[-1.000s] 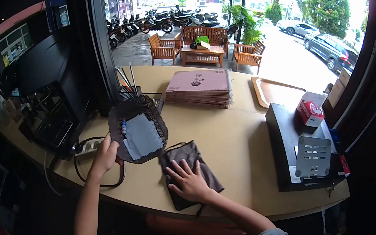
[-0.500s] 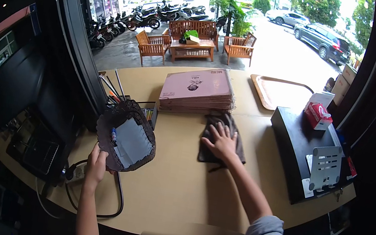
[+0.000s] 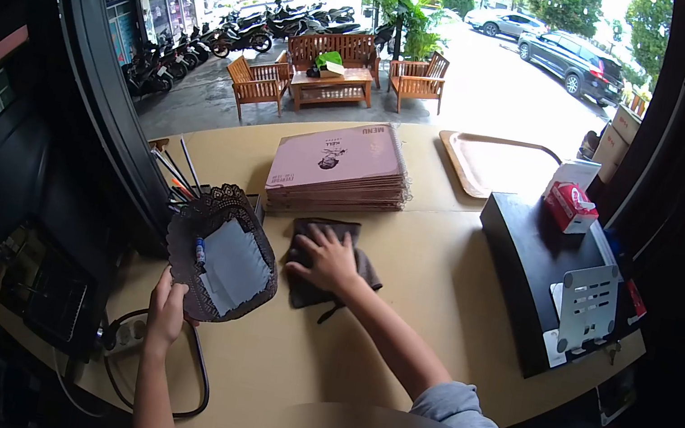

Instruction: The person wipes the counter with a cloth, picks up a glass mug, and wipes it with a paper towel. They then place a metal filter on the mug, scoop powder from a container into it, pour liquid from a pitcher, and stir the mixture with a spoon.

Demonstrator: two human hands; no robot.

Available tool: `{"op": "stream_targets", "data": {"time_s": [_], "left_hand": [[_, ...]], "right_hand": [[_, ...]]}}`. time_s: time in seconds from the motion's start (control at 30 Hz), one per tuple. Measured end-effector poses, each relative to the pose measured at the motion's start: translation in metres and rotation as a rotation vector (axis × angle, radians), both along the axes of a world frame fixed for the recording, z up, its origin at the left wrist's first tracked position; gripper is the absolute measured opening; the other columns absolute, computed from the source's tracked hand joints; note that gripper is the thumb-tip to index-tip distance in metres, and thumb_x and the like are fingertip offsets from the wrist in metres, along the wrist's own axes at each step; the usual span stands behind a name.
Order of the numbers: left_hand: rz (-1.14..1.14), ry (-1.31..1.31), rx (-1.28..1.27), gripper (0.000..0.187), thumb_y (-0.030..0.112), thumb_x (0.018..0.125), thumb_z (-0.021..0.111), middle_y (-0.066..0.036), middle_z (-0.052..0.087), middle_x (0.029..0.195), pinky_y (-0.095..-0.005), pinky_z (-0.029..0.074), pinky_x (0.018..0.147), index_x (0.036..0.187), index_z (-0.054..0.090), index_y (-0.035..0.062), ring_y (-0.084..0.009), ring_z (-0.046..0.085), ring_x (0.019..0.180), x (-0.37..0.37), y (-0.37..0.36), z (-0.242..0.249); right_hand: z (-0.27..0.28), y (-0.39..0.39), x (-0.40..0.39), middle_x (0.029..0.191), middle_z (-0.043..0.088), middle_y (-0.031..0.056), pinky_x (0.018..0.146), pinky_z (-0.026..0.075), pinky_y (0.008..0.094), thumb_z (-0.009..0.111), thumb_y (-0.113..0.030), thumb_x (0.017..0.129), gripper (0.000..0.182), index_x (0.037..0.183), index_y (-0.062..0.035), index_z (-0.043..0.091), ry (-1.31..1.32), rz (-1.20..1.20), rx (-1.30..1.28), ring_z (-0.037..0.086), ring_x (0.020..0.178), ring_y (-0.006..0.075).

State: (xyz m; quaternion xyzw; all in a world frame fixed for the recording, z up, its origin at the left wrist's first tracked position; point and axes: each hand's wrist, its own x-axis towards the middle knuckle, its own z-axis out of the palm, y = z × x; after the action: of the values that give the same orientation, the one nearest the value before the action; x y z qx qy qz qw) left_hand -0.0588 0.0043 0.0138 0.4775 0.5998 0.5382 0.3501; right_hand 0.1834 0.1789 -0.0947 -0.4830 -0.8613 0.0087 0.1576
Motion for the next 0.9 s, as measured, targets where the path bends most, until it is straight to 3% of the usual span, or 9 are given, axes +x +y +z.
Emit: {"op": "stream_targets", "data": {"time_s": [0.1, 0.13, 0.23, 0.37, 0.5, 0.7, 0.77, 0.83, 0.9], "left_hand": [[-0.017, 0.045, 0.028, 0.03, 0.013, 0.088, 0.038, -0.004, 0.057, 0.077, -0.0267, 0.047, 0.043, 0.115, 0.05, 0.0037, -0.0112, 0.055, 0.054, -0.001, 0.002, -0.008], [-0.053, 0.095, -0.047, 0.046, 0.018, 0.091, 0.037, -0.007, 0.057, 0.095, -0.0273, 0.049, 0.049, 0.134, 0.041, 0.0023, -0.0119, 0.056, 0.063, -0.009, 0.001, -0.012], [-0.088, 0.063, -0.077, 0.046, 0.018, 0.092, 0.037, -0.007, 0.056, 0.094, -0.028, 0.048, 0.047, 0.135, 0.041, 0.0025, -0.0121, 0.055, 0.062, -0.007, 0.002, -0.013], [-0.079, 0.098, -0.053, 0.045, 0.018, 0.091, 0.037, -0.006, 0.056, 0.092, -0.0277, 0.047, 0.046, 0.133, 0.042, 0.0031, -0.0118, 0.055, 0.062, -0.001, -0.001, -0.01], [-0.159, 0.065, -0.032, 0.034, 0.013, 0.088, 0.036, -0.007, 0.058, 0.078, -0.0273, 0.046, 0.042, 0.118, 0.047, 0.0025, -0.0138, 0.056, 0.053, 0.012, -0.005, -0.004], [-0.319, 0.031, 0.002, 0.026, 0.01, 0.085, 0.036, -0.009, 0.059, 0.071, -0.0276, 0.047, 0.042, 0.106, 0.048, 0.0008, -0.016, 0.057, 0.049, 0.048, 0.008, -0.011], [-0.368, -0.001, -0.011, 0.025, 0.01, 0.085, 0.036, -0.01, 0.059, 0.07, -0.0276, 0.048, 0.042, 0.105, 0.047, 0.0004, -0.0163, 0.057, 0.049, 0.061, 0.006, -0.01], [-0.392, -0.001, -0.01, 0.024, 0.01, 0.085, 0.037, -0.01, 0.059, 0.07, -0.0276, 0.049, 0.042, 0.104, 0.047, 0.0002, -0.0166, 0.057, 0.049, 0.065, 0.004, -0.008], [-0.401, -0.007, -0.002, 0.024, 0.01, 0.085, 0.037, -0.01, 0.059, 0.07, -0.0278, 0.049, 0.043, 0.104, 0.047, 0.0, -0.0169, 0.057, 0.049, 0.069, 0.002, -0.006]], "right_hand": [[-0.005, 0.034, 0.071, 0.147, 0.038, 0.0097, 0.108, 0.02, 0.0615, 0.044, -0.069, 0.083, 0.071, 0.135, -0.0222, 0.05, 0.042, -0.232, 0.042, 0.031, 0.137, 0.0323], [-0.004, 0.04, 0.095, 0.145, 0.04, 0.0082, 0.108, 0.021, 0.0614, 0.046, -0.069, 0.082, 0.07, 0.133, -0.0211, 0.051, 0.044, -0.277, 0.038, 0.033, 0.136, 0.0316], [-0.004, 0.048, 0.147, 0.144, 0.042, 0.0058, 0.107, 0.024, 0.0613, 0.048, -0.068, 0.082, 0.07, 0.133, -0.0195, 0.052, 0.081, -0.315, 0.05, 0.037, 0.134, 0.0294], [0.003, 0.044, 0.177, 0.147, 0.039, 0.0085, 0.108, 0.022, 0.0606, 0.049, -0.065, 0.083, 0.071, 0.135, -0.0175, 0.049, 0.045, -0.649, 0.025, 0.033, 0.136, 0.033], [-0.007, 0.005, 0.214, 0.15, 0.031, 0.0144, 0.109, 0.016, 0.0626, 0.044, -0.059, 0.087, 0.074, 0.14, -0.0077, 0.04, 0.074, -0.792, -0.033, 0.026, 0.139, 0.0367], [-0.017, -0.11, 0.235, 0.149, 0.032, 0.0166, 0.11, 0.015, 0.0581, 0.045, -0.046, 0.091, 0.062, 0.141, -0.0092, 0.04, 0.082, -0.71, 0.007, 0.027, 0.138, 0.0358], [-0.023, -0.15, 0.246, 0.147, 0.036, 0.0138, 0.107, 0.02, 0.0605, 0.047, -0.037, 0.091, 0.053, 0.137, -0.0093, 0.046, 0.134, -0.622, 0.036, 0.029, 0.137, 0.0342], [-0.021, -0.169, 0.257, 0.14, 0.045, 0.0134, 0.105, 0.028, 0.0552, 0.049, -0.025, 0.092, 0.04, 0.128, -0.0083, 0.053, 0.149, -0.578, 0.096, 0.038, 0.13, 0.0329], [-0.03, -0.16, 0.264, 0.128, 0.056, 0.0128, 0.098, 0.039, 0.0468, 0.051, -0.013, 0.09, 0.032, 0.121, -0.0076, 0.058, 0.45, -0.408, 0.057, 0.05, 0.118, 0.031]]}}
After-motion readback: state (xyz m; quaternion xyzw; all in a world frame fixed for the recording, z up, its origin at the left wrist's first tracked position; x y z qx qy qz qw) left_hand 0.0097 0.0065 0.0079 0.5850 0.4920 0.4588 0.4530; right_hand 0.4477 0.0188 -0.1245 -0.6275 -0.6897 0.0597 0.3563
